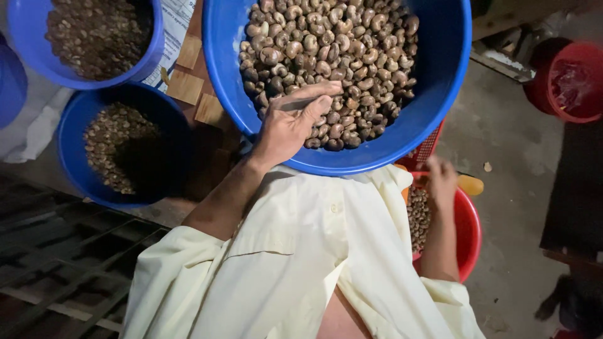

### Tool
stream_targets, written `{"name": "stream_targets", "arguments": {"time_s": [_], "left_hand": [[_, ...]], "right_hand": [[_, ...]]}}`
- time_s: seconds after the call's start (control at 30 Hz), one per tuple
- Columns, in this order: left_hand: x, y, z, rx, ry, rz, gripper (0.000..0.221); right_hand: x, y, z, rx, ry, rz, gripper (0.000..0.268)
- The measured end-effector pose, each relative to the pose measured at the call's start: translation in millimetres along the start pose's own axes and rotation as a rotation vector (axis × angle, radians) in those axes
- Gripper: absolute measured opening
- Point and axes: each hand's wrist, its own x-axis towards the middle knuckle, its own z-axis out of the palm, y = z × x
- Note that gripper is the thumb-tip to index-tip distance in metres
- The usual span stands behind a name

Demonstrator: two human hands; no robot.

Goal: The person uses a small knife to peel the outer shell off cashew nuts. They pick up a nut from a large blue bowl, carefully remove the shell, and drop the peeled nut into a red bowl below.

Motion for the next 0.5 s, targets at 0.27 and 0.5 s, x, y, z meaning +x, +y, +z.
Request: {"name": "stream_targets", "arguments": {"time_s": [0.27, 0.5], "left_hand": [[3.6, 1.6, 0.4, -0.120, -0.068, -0.143, 0.025], [1.8, -6.3, -0.2, -0.013, -0.078, -0.162, 0.026]], "right_hand": [[-16.7, 246.6, -88.9, -0.757, 0.143, 0.299, 0.064], [3.5, 109.6, -75.5, -0.943, 0.314, 0.024, 0.046]]}}
